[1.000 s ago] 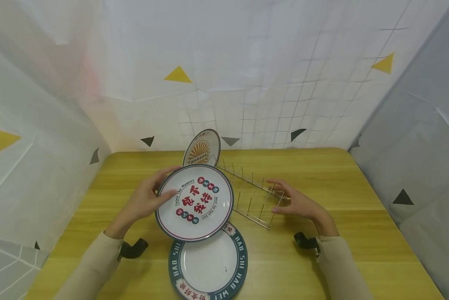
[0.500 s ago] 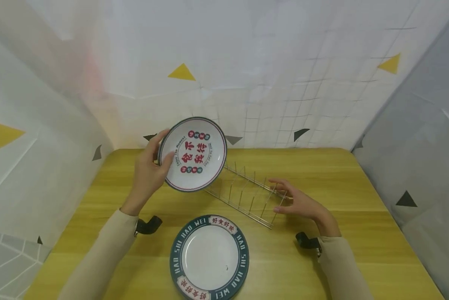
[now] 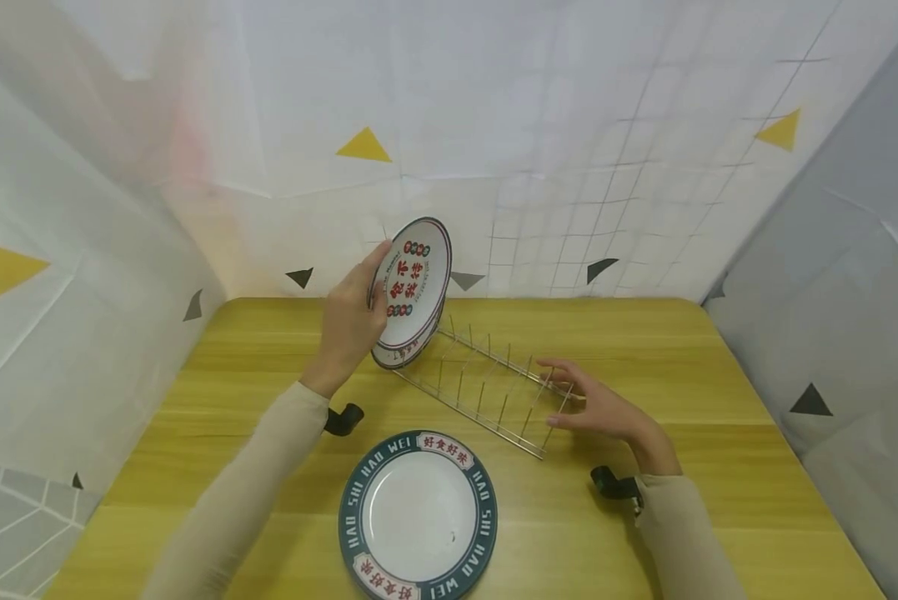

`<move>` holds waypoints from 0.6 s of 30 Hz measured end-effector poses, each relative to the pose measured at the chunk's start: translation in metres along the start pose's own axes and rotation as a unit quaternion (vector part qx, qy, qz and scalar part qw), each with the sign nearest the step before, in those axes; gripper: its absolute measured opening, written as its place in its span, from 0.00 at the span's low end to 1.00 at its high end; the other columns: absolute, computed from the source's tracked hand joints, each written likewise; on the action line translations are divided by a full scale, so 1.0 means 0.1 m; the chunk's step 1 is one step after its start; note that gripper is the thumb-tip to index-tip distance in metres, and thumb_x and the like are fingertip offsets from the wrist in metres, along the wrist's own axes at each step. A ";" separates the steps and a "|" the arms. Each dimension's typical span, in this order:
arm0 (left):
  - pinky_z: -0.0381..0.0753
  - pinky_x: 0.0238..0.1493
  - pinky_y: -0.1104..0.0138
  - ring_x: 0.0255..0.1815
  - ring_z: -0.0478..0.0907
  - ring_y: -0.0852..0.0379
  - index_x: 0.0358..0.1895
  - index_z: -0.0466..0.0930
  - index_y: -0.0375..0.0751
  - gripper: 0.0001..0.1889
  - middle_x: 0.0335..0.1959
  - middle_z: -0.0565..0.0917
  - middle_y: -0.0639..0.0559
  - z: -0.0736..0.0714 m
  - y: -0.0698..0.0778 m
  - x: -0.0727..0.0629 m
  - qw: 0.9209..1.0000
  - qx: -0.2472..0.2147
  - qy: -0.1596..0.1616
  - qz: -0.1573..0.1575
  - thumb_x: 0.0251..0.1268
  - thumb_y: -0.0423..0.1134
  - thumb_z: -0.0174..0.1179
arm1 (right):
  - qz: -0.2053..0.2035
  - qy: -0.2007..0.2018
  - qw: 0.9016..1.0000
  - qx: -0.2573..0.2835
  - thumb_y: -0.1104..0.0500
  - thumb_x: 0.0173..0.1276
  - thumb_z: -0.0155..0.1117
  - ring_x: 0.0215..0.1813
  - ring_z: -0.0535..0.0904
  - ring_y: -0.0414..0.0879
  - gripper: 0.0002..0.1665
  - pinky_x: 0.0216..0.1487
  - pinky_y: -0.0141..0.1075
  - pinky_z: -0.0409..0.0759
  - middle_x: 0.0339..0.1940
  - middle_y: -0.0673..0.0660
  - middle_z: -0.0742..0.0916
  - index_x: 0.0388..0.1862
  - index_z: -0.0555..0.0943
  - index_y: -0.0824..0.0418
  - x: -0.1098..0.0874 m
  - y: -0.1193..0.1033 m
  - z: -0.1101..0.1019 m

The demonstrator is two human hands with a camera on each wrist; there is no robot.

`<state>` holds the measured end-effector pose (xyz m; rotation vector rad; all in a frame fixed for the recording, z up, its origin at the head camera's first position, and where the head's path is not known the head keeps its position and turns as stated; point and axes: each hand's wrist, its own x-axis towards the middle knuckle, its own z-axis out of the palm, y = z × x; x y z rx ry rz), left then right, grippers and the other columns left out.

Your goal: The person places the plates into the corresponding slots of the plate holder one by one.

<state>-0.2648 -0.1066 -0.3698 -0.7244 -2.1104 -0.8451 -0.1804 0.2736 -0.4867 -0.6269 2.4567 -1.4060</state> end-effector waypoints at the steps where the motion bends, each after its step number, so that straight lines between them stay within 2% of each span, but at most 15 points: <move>1: 0.85 0.33 0.61 0.38 0.84 0.48 0.71 0.66 0.44 0.31 0.47 0.84 0.39 0.03 0.00 -0.01 1.000 0.005 -0.006 0.002 0.65 0.23 0.53 | -0.001 0.000 1.000 -0.001 0.60 0.61 0.72 0.73 0.62 0.66 0.52 0.67 0.67 0.62 0.73 0.67 0.68 0.77 0.54 0.46 0.00 0.00 0.00; 5: 0.77 0.24 0.65 0.27 0.78 0.51 0.72 0.65 0.45 0.31 0.36 0.83 0.40 0.14 0.01 -0.05 1.000 0.021 -0.022 0.005 0.65 0.22 0.53 | -0.003 0.001 1.000 -0.003 0.58 0.61 0.73 0.73 0.62 0.66 0.52 0.66 0.67 0.62 0.73 0.67 0.68 0.77 0.54 0.46 0.01 0.00 -0.01; 8: 0.74 0.21 0.67 0.23 0.75 0.52 0.72 0.65 0.45 0.33 0.33 0.82 0.40 0.20 0.01 -0.08 0.999 0.030 -0.030 0.002 0.64 0.21 0.53 | -0.004 0.000 1.000 -0.004 0.59 0.60 0.73 0.73 0.62 0.66 0.52 0.66 0.67 0.62 0.73 0.67 0.68 0.77 0.54 0.46 0.01 0.01 -0.01; 12: 0.74 0.20 0.66 0.22 0.73 0.52 0.72 0.64 0.46 0.34 0.33 0.82 0.41 0.26 0.02 -0.09 0.998 0.044 -0.043 -0.008 0.62 0.21 0.54 | -0.007 -0.001 1.000 -0.008 0.60 0.61 0.73 0.73 0.62 0.67 0.52 0.66 0.68 0.61 0.73 0.68 0.67 0.77 0.54 0.47 0.01 0.01 0.00; 18: 0.77 0.24 0.66 0.25 0.76 0.52 0.74 0.62 0.50 0.37 0.39 0.83 0.41 0.30 0.06 -0.03 0.995 0.046 -0.079 -0.042 0.61 0.21 0.54 | -0.006 0.000 1.000 -0.011 0.59 0.61 0.72 0.73 0.62 0.68 0.51 0.66 0.68 0.62 0.73 0.69 0.67 0.77 0.54 0.47 0.00 -0.01 0.00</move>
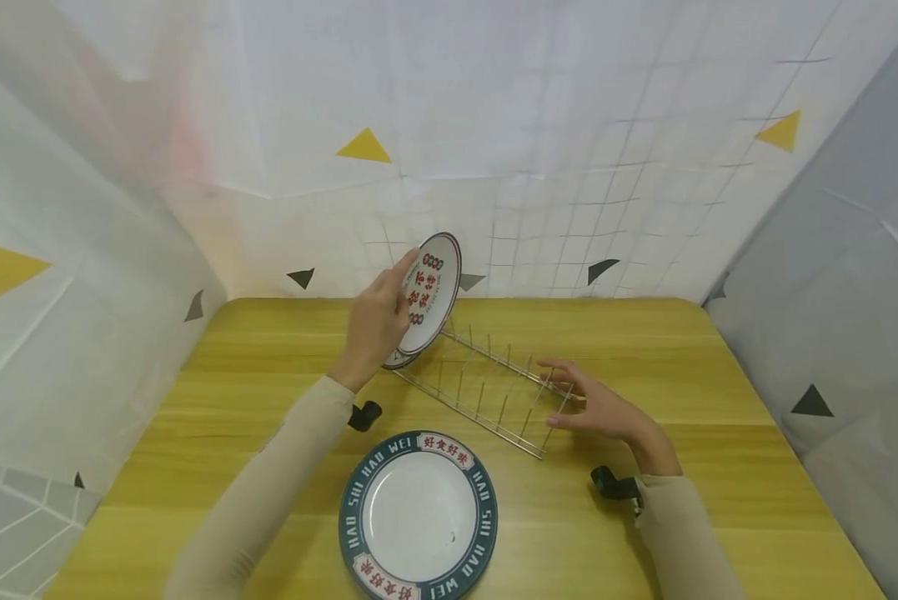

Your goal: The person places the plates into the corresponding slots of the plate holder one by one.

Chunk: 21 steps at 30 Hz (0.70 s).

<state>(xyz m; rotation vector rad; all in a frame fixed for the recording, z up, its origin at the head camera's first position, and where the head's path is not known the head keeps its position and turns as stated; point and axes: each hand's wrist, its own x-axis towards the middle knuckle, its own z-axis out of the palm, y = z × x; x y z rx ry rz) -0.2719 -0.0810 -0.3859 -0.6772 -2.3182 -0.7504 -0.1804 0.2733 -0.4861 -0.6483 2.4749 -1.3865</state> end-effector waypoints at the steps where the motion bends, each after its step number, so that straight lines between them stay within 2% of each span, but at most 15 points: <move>1: 0.77 0.23 0.66 0.24 0.76 0.52 0.74 0.62 0.50 0.37 0.39 0.83 0.41 0.00 0.01 0.01 1.000 0.000 -0.008 -0.003 0.61 0.21 0.54 | 0.001 0.001 1.000 0.001 0.59 0.61 0.73 0.73 0.62 0.68 0.51 0.66 0.68 0.62 0.73 0.68 0.68 0.77 0.54 0.46 0.00 0.00 0.00; 4: 0.74 0.21 0.67 0.22 0.74 0.54 0.74 0.62 0.50 0.38 0.46 0.84 0.41 0.00 0.03 0.00 0.999 0.001 -0.034 -0.001 0.60 0.22 0.55 | 0.001 0.001 1.000 0.005 0.59 0.61 0.73 0.73 0.62 0.68 0.51 0.66 0.68 0.61 0.73 0.68 0.68 0.77 0.55 0.46 0.00 0.00 0.00; 8: 0.68 0.18 0.69 0.16 0.67 0.57 0.74 0.62 0.48 0.39 0.59 0.80 0.42 0.04 0.01 -0.09 0.998 0.003 -0.058 0.003 0.58 0.20 0.56 | 0.001 -0.004 1.000 0.011 0.59 0.61 0.73 0.72 0.63 0.68 0.52 0.66 0.69 0.61 0.73 0.68 0.67 0.77 0.54 0.48 -0.01 0.01 0.01; 11: 0.65 0.16 0.69 0.14 0.62 0.58 0.73 0.62 0.47 0.39 0.55 0.82 0.41 0.09 -0.04 -0.17 0.998 0.015 -0.056 -0.003 0.57 0.19 0.57 | 0.000 -0.008 1.000 0.009 0.59 0.61 0.72 0.72 0.63 0.69 0.52 0.65 0.69 0.62 0.73 0.69 0.67 0.78 0.53 0.50 0.00 0.02 0.02; 14: 0.65 0.16 0.69 0.14 0.63 0.58 0.73 0.62 0.47 0.39 0.47 0.83 0.41 0.14 -0.08 -0.21 0.998 0.037 -0.050 -0.005 0.56 0.20 0.58 | 0.003 -0.006 1.000 0.008 0.60 0.61 0.73 0.72 0.63 0.69 0.52 0.65 0.69 0.62 0.73 0.69 0.67 0.78 0.54 0.50 0.00 0.00 0.01; 17: 0.67 0.16 0.69 0.15 0.65 0.57 0.74 0.60 0.46 0.40 0.48 0.82 0.40 0.18 -0.08 -0.23 0.997 0.067 -0.046 -0.008 0.56 0.19 0.58 | 0.009 -0.002 1.000 0.006 0.59 0.61 0.73 0.72 0.64 0.69 0.51 0.65 0.68 0.62 0.73 0.68 0.68 0.77 0.55 0.46 0.00 0.00 0.01; 21: 0.67 0.14 0.68 0.14 0.67 0.55 0.75 0.55 0.47 0.42 0.49 0.80 0.38 0.19 -0.05 -0.25 0.994 0.089 -0.056 -0.034 0.57 0.19 0.57 | 0.013 -0.002 1.000 0.005 0.57 0.61 0.73 0.73 0.63 0.67 0.50 0.66 0.67 0.62 0.74 0.66 0.68 0.76 0.55 0.43 -0.01 0.00 0.00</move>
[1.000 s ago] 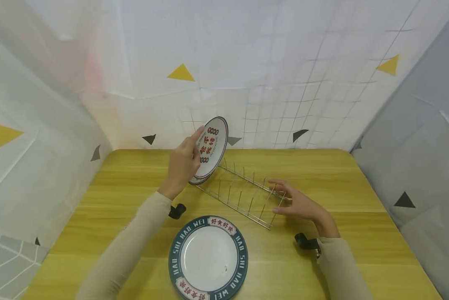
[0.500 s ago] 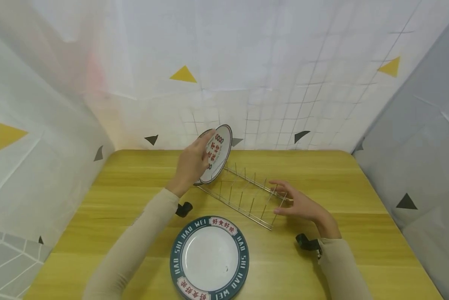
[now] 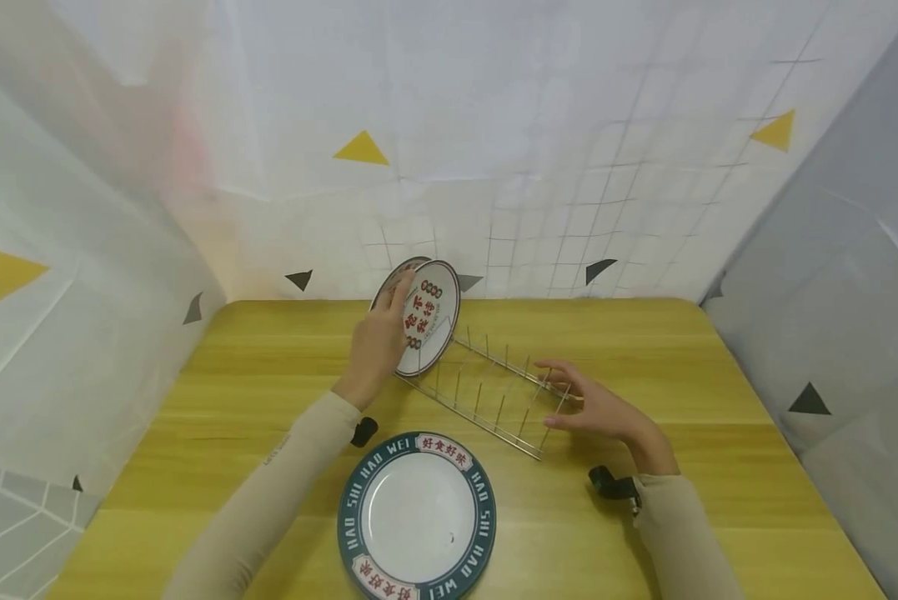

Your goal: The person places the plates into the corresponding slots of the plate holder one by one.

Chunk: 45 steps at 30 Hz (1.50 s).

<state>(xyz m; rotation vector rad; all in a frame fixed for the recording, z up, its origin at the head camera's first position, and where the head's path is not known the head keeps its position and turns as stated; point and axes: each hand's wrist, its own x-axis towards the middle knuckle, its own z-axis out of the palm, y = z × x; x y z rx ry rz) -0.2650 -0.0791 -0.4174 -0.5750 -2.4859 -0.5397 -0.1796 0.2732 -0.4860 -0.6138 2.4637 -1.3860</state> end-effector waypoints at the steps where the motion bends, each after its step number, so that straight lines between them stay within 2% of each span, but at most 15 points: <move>1: 0.67 0.14 0.68 0.14 0.67 0.55 0.76 0.54 0.48 0.43 0.49 0.79 0.38 0.00 0.01 -0.01 1.000 0.003 -0.008 -0.006 0.58 0.19 0.57 | 0.000 0.000 1.000 0.000 0.57 0.61 0.73 0.73 0.63 0.67 0.50 0.66 0.67 0.62 0.74 0.66 0.68 0.76 0.55 0.43 0.00 0.00 0.00; 5: 0.68 0.14 0.67 0.15 0.69 0.54 0.77 0.50 0.48 0.45 0.48 0.77 0.37 -0.01 0.05 -0.03 0.999 0.011 -0.027 -0.023 0.58 0.18 0.57 | 0.000 0.001 1.000 0.001 0.58 0.61 0.73 0.73 0.63 0.66 0.51 0.66 0.67 0.62 0.73 0.66 0.68 0.76 0.55 0.46 0.01 0.00 0.00; 13: 0.68 0.13 0.68 0.15 0.69 0.54 0.76 0.50 0.49 0.42 0.54 0.78 0.37 -0.04 0.07 -0.03 0.998 0.024 -0.046 -0.039 0.62 0.20 0.56 | -0.008 -0.001 1.000 0.001 0.59 0.61 0.72 0.73 0.62 0.68 0.50 0.65 0.68 0.62 0.73 0.67 0.67 0.77 0.55 0.48 0.00 -0.01 -0.01; 16: 0.68 0.13 0.68 0.14 0.69 0.54 0.76 0.50 0.48 0.42 0.49 0.79 0.36 -0.06 0.08 -0.02 0.998 0.036 -0.046 -0.036 0.61 0.20 0.57 | -0.003 -0.001 1.000 0.004 0.58 0.61 0.72 0.73 0.61 0.68 0.51 0.66 0.68 0.62 0.74 0.67 0.67 0.77 0.54 0.48 0.00 -0.01 0.00; 20: 0.67 0.13 0.68 0.13 0.69 0.54 0.77 0.51 0.46 0.44 0.37 0.80 0.36 -0.09 0.09 -0.02 0.997 0.056 -0.042 -0.027 0.58 0.20 0.60 | 0.003 -0.001 1.000 0.005 0.59 0.61 0.73 0.73 0.61 0.67 0.51 0.66 0.67 0.62 0.74 0.66 0.67 0.77 0.54 0.46 0.00 -0.01 0.00; 23: 0.67 0.12 0.67 0.13 0.68 0.54 0.76 0.51 0.46 0.45 0.33 0.80 0.36 -0.11 0.10 -0.03 0.997 0.065 -0.043 -0.023 0.57 0.20 0.61 | -0.001 -0.002 1.000 0.005 0.59 0.61 0.73 0.73 0.62 0.67 0.51 0.66 0.68 0.62 0.73 0.67 0.67 0.77 0.55 0.46 0.01 -0.01 0.00; 28: 0.67 0.13 0.68 0.12 0.68 0.54 0.76 0.52 0.46 0.43 0.33 0.81 0.35 -0.13 0.08 -0.03 0.997 0.063 -0.047 -0.016 0.58 0.20 0.59 | -0.010 -0.003 1.000 0.006 0.60 0.61 0.72 0.72 0.62 0.68 0.51 0.65 0.69 0.61 0.73 0.68 0.67 0.77 0.55 0.48 0.02 0.00 0.00; 31: 0.66 0.13 0.68 0.12 0.68 0.55 0.76 0.52 0.46 0.42 0.26 0.80 0.39 -0.14 0.06 -0.03 0.996 0.063 -0.053 -0.016 0.60 0.21 0.58 | -0.010 -0.003 1.000 0.007 0.59 0.61 0.72 0.73 0.62 0.68 0.50 0.66 0.69 0.61 0.73 0.68 0.67 0.77 0.55 0.49 0.02 0.00 0.00; 35: 0.65 0.12 0.69 0.11 0.67 0.56 0.77 0.50 0.46 0.42 0.16 0.74 0.46 -0.18 0.06 -0.02 0.995 0.064 -0.077 -0.018 0.61 0.23 0.58 | -0.008 -0.003 1.000 0.005 0.57 0.61 0.73 0.73 0.61 0.68 0.50 0.66 0.68 0.62 0.73 0.68 0.67 0.77 0.55 0.48 0.02 0.01 -0.01; 41: 0.61 0.11 0.70 0.09 0.64 0.58 0.80 0.42 0.53 0.44 0.10 0.69 0.50 -0.32 0.04 -0.05 0.990 0.048 -0.135 -0.017 0.67 0.32 0.59 | -0.006 -0.002 1.000 0.007 0.57 0.61 0.73 0.73 0.61 0.68 0.51 0.65 0.68 0.62 0.73 0.68 0.67 0.77 0.55 0.49 0.02 0.00 -0.01; 43: 0.60 0.11 0.71 0.08 0.62 0.58 0.80 0.40 0.56 0.45 0.09 0.68 0.52 -0.38 0.02 -0.08 0.989 0.042 -0.142 -0.008 0.68 0.36 0.60 | -0.003 -0.002 1.000 0.010 0.58 0.61 0.73 0.73 0.61 0.67 0.51 0.66 0.68 0.61 0.73 0.68 0.67 0.77 0.55 0.49 0.02 0.01 -0.01; 45: 0.59 0.12 0.71 0.08 0.61 0.59 0.80 0.39 0.57 0.46 0.09 0.67 0.54 -0.44 0.02 -0.13 0.991 0.029 -0.134 0.009 0.67 0.37 0.61 | 0.001 -0.002 1.000 0.013 0.58 0.61 0.73 0.74 0.61 0.67 0.51 0.66 0.68 0.61 0.73 0.67 0.68 0.77 0.55 0.49 0.02 0.01 -0.01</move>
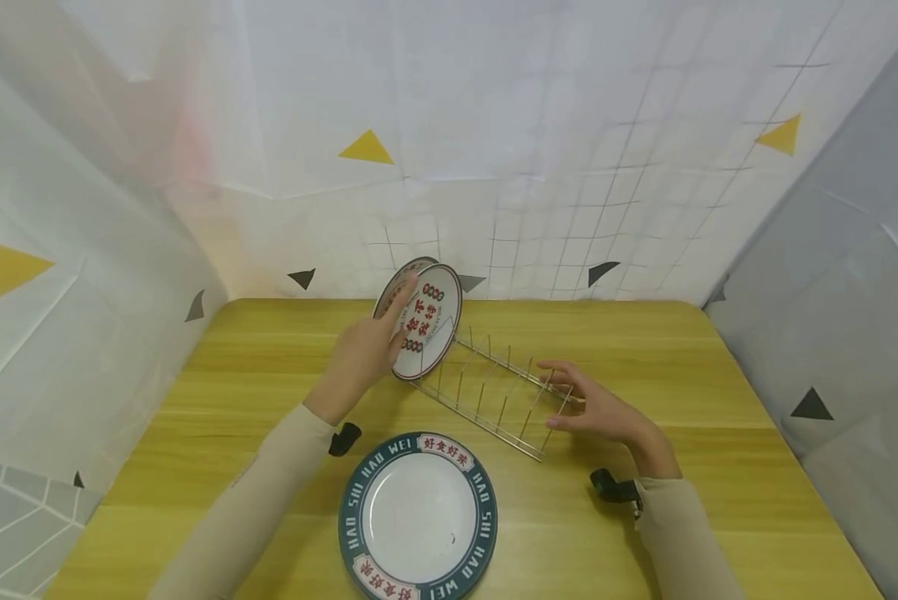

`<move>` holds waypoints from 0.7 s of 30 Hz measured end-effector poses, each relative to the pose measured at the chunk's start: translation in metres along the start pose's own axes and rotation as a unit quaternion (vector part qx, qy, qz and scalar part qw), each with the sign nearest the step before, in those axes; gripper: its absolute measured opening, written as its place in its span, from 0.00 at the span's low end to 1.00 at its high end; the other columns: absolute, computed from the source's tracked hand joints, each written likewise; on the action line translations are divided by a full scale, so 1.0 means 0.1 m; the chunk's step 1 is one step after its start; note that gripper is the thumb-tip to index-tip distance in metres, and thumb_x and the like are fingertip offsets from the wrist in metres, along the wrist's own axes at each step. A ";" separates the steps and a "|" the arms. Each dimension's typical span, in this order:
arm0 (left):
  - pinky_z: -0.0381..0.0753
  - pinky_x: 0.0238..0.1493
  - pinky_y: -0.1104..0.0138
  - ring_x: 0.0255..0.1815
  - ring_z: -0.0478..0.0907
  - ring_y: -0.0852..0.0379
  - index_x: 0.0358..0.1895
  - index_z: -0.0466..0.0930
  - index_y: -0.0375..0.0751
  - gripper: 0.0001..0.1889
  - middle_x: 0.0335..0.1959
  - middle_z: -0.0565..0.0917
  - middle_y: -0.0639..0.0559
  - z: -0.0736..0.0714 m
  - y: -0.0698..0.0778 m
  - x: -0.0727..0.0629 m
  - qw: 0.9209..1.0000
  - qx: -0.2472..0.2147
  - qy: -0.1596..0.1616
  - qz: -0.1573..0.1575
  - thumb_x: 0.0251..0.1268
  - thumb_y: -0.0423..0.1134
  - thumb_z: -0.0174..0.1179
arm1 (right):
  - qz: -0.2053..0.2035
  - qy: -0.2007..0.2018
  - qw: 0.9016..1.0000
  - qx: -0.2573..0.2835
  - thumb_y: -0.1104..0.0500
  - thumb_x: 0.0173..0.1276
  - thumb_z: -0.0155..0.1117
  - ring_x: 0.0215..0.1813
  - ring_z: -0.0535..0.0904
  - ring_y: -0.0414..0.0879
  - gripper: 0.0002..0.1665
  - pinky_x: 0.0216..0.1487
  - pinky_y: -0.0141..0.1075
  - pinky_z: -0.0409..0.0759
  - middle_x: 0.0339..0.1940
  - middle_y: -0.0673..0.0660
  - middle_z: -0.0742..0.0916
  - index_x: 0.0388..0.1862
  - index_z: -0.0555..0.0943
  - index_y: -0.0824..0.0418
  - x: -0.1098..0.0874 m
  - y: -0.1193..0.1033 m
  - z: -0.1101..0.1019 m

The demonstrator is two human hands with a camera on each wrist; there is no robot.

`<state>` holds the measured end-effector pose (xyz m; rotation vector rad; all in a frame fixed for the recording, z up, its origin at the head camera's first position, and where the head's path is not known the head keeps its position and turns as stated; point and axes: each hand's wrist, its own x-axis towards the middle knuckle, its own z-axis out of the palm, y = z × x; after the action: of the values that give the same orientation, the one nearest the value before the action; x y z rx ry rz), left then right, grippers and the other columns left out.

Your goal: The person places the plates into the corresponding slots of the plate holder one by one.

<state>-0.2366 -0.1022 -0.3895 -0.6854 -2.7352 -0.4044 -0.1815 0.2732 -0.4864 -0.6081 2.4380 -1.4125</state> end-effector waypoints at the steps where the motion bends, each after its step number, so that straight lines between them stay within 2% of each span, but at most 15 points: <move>1: 0.58 0.11 0.71 0.07 0.60 0.60 0.80 0.39 0.57 0.46 0.09 0.66 0.54 -0.02 0.00 -0.04 1.000 -0.005 0.008 0.010 0.67 0.38 0.61 | 0.000 -0.001 1.000 0.000 0.58 0.61 0.73 0.74 0.61 0.67 0.51 0.66 0.68 0.61 0.73 0.67 0.67 0.77 0.55 0.50 0.00 0.00 0.00; 5: 0.56 0.11 0.72 0.07 0.58 0.63 0.80 0.43 0.53 0.44 0.09 0.65 0.57 -0.12 0.03 -0.22 0.997 -0.035 0.044 0.050 0.67 0.39 0.61 | -0.003 0.001 1.000 -0.003 0.58 0.61 0.73 0.74 0.61 0.66 0.51 0.66 0.68 0.62 0.73 0.67 0.68 0.77 0.55 0.48 0.00 0.01 0.00; 8: 0.57 0.13 0.73 0.10 0.58 0.66 0.77 0.53 0.49 0.39 0.10 0.66 0.59 -0.17 0.04 -0.36 0.994 -0.060 0.044 0.086 0.66 0.40 0.63 | -0.007 0.005 1.000 -0.008 0.59 0.61 0.73 0.73 0.62 0.66 0.50 0.65 0.68 0.62 0.73 0.67 0.68 0.76 0.56 0.45 0.00 0.00 0.00; 12: 0.63 0.16 0.75 0.14 0.61 0.69 0.69 0.68 0.46 0.30 0.14 0.70 0.63 -0.19 0.01 -0.54 0.986 -0.104 -0.011 0.131 0.64 0.39 0.66 | -0.007 0.005 1.000 -0.008 0.60 0.61 0.73 0.73 0.62 0.67 0.50 0.65 0.68 0.62 0.73 0.68 0.68 0.76 0.55 0.46 0.00 -0.01 0.00; 15: 0.67 0.20 0.76 0.17 0.63 0.69 0.63 0.74 0.47 0.25 0.17 0.72 0.64 -0.16 -0.05 -0.66 0.981 -0.121 -0.065 0.138 0.62 0.41 0.67 | -0.007 0.005 1.000 -0.005 0.58 0.60 0.73 0.73 0.62 0.66 0.51 0.65 0.68 0.62 0.73 0.67 0.68 0.77 0.55 0.49 0.00 -0.01 0.00; 18: 0.69 0.21 0.75 0.20 0.64 0.69 0.59 0.78 0.48 0.23 0.19 0.72 0.64 -0.11 -0.16 -0.77 0.978 -0.132 -0.112 0.115 0.60 0.44 0.69 | -0.007 0.004 1.000 -0.006 0.56 0.60 0.74 0.73 0.62 0.66 0.51 0.66 0.68 0.62 0.73 0.67 0.69 0.77 0.55 0.50 0.00 0.00 0.00; 21: 0.69 0.23 0.74 0.21 0.65 0.68 0.57 0.79 0.47 0.22 0.20 0.72 0.63 -0.04 -0.31 -0.87 0.973 -0.148 -0.162 0.075 0.59 0.45 0.69 | -0.007 0.004 1.000 -0.007 0.55 0.60 0.74 0.73 0.62 0.66 0.51 0.65 0.68 0.62 0.72 0.67 0.69 0.77 0.55 0.50 0.00 0.01 0.01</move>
<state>-0.1772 -0.1655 -0.4222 -1.1174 -2.9235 -0.7320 -0.1813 0.2730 -0.4872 -0.6263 2.4562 -1.4061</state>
